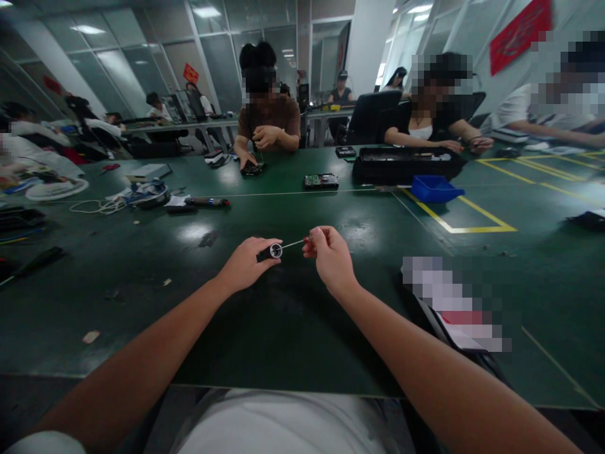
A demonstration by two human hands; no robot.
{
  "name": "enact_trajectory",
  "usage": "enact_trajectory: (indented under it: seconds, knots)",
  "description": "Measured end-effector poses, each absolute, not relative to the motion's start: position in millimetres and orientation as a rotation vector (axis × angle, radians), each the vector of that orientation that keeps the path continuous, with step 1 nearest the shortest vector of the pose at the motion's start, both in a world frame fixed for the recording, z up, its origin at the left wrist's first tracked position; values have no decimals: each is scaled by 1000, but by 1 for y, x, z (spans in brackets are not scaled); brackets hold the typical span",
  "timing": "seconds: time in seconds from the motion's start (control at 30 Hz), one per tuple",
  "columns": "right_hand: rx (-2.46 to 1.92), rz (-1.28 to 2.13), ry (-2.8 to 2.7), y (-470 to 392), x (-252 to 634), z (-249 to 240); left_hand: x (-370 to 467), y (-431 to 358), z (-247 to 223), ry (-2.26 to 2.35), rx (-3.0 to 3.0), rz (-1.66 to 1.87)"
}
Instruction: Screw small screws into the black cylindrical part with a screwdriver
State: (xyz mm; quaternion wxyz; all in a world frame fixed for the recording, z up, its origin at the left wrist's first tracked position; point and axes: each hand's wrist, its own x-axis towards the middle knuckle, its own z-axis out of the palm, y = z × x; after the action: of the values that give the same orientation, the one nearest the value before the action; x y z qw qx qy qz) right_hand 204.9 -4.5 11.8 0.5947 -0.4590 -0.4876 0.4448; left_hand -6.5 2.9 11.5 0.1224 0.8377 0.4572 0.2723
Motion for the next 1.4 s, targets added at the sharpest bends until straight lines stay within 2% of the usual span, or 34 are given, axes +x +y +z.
enact_trajectory:
  seconds: [0.23, 0.37, 0.6, 0.83, 1.17, 1.3, 1.4]
  knots:
    - [-1104, 893, -1346, -13, 209, 23, -8, 4, 8, 1355, 2430, 802]
    - [-1313, 648, -1525, -19, 213, 33, -8, 4, 9, 1372, 2419, 810]
    - [-1127, 687, -1609, -19, 212, 25, -7, 2, 13, 1403, 2381, 747]
    - [-1265, 562, -1669, -20, 212, 28, -7, 4, 9, 1356, 2420, 715]
    - [-1268, 649, -1604, -17, 211, 22, -7, 2, 11, 1372, 2393, 715]
    - [-1140, 832, -1385, -11, 207, 18, -6, 2, 11, 1409, 2369, 708]
    - [-1048, 1119, -1122, -5, 206, 17, -8, 2, 11, 1389, 2394, 732]
